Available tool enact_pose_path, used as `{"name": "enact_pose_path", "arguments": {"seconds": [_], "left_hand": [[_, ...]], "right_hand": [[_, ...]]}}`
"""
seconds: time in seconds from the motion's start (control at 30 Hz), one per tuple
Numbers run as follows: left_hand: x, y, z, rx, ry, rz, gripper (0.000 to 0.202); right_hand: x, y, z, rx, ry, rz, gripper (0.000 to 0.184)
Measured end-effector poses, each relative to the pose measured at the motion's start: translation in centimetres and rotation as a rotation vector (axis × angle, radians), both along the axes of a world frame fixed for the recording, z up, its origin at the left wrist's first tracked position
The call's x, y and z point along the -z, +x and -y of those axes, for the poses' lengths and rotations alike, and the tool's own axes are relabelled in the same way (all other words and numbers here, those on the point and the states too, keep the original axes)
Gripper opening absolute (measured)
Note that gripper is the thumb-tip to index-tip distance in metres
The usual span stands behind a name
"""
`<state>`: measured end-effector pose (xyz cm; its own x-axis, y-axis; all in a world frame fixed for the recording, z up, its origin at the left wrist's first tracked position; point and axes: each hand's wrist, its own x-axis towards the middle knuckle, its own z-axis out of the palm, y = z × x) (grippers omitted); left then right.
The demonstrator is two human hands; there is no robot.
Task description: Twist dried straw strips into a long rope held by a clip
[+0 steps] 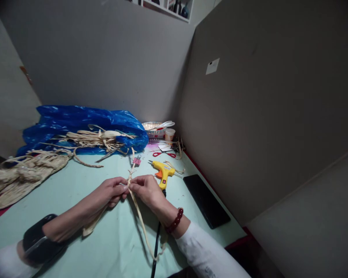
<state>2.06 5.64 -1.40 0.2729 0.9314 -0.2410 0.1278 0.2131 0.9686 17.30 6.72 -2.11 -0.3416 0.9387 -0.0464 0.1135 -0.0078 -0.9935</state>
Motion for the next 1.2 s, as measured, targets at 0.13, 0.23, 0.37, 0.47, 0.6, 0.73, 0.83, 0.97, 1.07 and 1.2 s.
{"name": "enact_pose_path", "arguments": {"seconds": [0.13,0.23,0.37,0.47,0.6,0.73,0.83,0.97,1.07,1.2], "left_hand": [[0.3,-0.1,-0.2,-0.048,0.089,-0.107,0.023],[0.3,-0.3,-0.4,-0.048,0.082,-0.127,0.023],[0.6,-0.3,-0.4,-0.055,0.083,-0.164,0.02],[1.0,-0.3,-0.6,-0.064,0.142,-0.238,0.02],[1.5,-0.2,-1.0,-0.072,0.252,-0.332,0.021],[1.6,-0.3,-1.0,-0.046,0.137,-0.265,0.021],[1.5,-0.7,-0.7,-0.002,0.04,-0.126,0.018],[1.1,-1.0,-0.4,0.017,0.005,-0.024,0.019],[0.7,-1.0,-0.3,0.007,0.002,-0.005,0.018],[0.5,-0.9,-0.3,0.026,0.031,-0.014,0.022]], "right_hand": [[0.4,0.1,0.1,0.029,0.112,0.142,0.013],[0.3,0.3,0.6,0.062,0.196,0.277,0.025],[-0.4,0.9,0.9,0.008,0.349,0.528,0.007],[-1.0,1.0,1.2,0.01,0.412,0.62,0.011],[-1.4,0.5,2.3,0.013,0.506,0.638,0.013],[-1.2,-0.5,3.6,-0.055,0.654,0.777,0.011],[-1.0,-1.0,4.3,-0.151,0.781,0.96,0.017],[-1.3,-0.7,4.1,-0.202,0.83,0.997,0.016],[-1.8,0.2,3.0,-0.061,0.661,0.805,0.029],[-1.9,1.4,1.1,0.066,0.433,0.496,0.032]]}}
